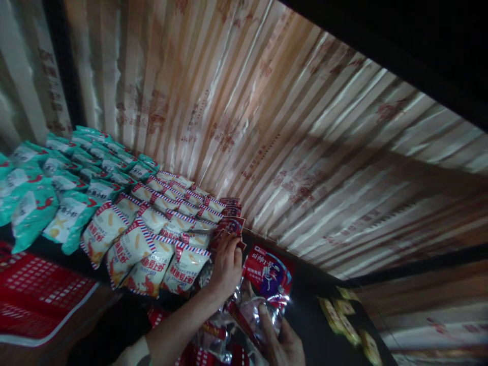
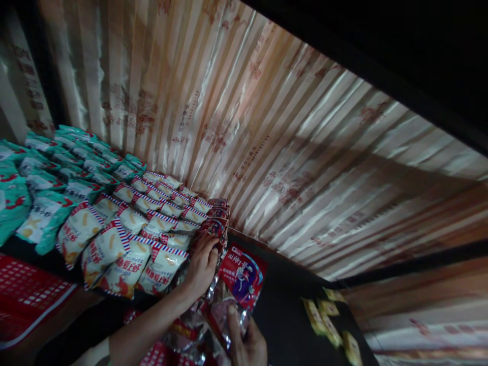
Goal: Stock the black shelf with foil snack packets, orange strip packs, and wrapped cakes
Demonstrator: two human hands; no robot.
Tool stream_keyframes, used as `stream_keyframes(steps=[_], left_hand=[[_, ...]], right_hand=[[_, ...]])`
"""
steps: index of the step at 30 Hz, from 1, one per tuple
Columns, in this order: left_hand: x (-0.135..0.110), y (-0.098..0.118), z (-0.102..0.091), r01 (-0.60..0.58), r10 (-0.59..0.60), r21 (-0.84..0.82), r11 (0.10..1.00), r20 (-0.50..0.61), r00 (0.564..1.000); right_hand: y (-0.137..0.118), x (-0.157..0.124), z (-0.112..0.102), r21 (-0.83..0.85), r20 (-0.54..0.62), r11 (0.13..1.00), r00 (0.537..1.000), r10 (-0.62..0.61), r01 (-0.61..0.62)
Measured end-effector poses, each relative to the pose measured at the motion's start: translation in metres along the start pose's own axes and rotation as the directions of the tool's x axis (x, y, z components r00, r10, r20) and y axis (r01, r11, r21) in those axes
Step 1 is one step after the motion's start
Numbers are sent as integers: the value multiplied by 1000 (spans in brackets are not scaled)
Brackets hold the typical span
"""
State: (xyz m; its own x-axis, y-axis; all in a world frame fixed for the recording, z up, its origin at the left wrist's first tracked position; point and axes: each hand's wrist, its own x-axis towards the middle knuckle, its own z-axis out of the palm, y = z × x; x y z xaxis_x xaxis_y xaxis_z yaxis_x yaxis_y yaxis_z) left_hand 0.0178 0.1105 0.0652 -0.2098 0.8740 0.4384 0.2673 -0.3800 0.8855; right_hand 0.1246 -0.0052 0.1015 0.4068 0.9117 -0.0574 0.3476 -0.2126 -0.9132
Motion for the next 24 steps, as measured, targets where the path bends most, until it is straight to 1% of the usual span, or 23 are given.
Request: stream_keyframes(steps=[2,4,6,8,11,14,17,19,22,24], left_hand=[[0,3,-3,3,-3,-6,1000,0,1000],[-1,4,-7,-2,2,6,1000,-6,1000],[-2,6,-10,-28,29,31,999,-24,999],[-5,9,-16,-67,70,56,996,-43,997],[-17,17,-29,-107,111,91,990,-39,993],[-37,20,-45,-126,124,157,980,19,992],[-61,15,-57,-211,195,237,948,89,977],[-73,9,-61,-239,214,281,930,116,970],[-86,1,-63,-235,197,334,913,145,970],[-91,-2,-65,-221,177,363,905,150,973]], right_hand=[[-4,-4,4,22,43,999,999,33,-34],[-9,-6,8,11,127,999,991,51,-53],[-13,-6,12,-30,195,998,979,60,-55],[-15,-4,14,-57,219,997,974,63,-52],[-16,0,18,-42,203,998,978,51,-43],[-16,4,22,-4,178,1000,984,1,0],[-18,8,24,6,147,999,988,-34,34],[-19,12,26,17,147,1000,989,-24,22],[-21,17,27,42,164,999,986,6,-14],[-24,20,25,-21,143,1000,990,-7,10]])
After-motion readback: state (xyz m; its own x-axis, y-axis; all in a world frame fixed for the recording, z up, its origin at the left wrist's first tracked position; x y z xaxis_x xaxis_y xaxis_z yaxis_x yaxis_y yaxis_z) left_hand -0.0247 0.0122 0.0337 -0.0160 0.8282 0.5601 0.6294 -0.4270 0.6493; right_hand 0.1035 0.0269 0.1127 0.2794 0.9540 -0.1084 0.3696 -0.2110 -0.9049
